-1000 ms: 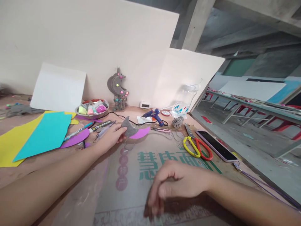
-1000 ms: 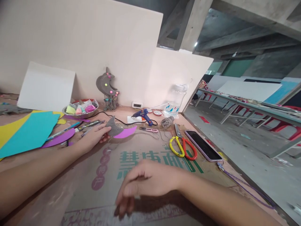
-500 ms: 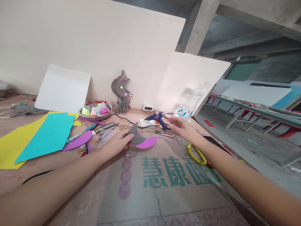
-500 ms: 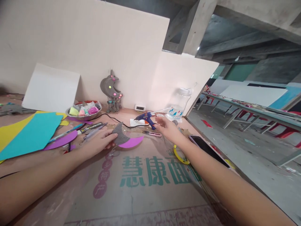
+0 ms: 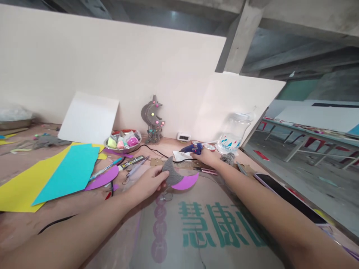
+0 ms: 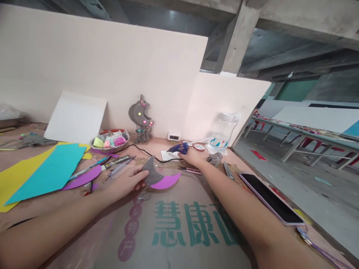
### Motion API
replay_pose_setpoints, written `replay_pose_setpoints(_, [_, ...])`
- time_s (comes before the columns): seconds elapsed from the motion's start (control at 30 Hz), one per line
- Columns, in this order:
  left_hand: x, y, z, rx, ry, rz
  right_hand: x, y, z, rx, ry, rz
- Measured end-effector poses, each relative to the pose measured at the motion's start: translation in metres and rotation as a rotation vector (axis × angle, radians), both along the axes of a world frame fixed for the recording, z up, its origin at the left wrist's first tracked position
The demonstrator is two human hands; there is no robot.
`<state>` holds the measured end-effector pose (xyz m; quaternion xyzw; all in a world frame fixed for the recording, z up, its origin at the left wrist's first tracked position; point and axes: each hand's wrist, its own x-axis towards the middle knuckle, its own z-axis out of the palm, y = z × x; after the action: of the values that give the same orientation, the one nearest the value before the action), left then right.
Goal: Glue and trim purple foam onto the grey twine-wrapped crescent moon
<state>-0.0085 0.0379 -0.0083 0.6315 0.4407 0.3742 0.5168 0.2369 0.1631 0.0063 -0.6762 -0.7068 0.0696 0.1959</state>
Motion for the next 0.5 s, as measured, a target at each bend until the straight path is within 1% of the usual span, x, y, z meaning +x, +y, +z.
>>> replay_pose_setpoints(0.17, [-0.002,0.004,-0.004,0.01,-0.018,-0.03,-0.001,0.006,0.01,0.031,0.086,0.037])
replay_pose_setpoints(0.27, [-0.003,0.004,-0.004,0.021,-0.029,-0.018,-0.003,-0.003,0.021,0.06,0.154,0.093])
replay_pose_setpoints(0.37, [-0.003,0.003,-0.001,0.023,-0.023,0.003,-0.004,-0.029,0.034,0.071,0.226,0.15])
replay_pose_setpoints(0.43, [-0.004,0.004,-0.001,0.039,-0.024,0.029,-0.005,-0.053,0.041,0.047,0.388,0.249])
replay_pose_setpoints(0.5, [-0.004,0.006,-0.003,0.051,-0.041,0.08,-0.004,-0.077,0.042,0.037,0.472,0.258])
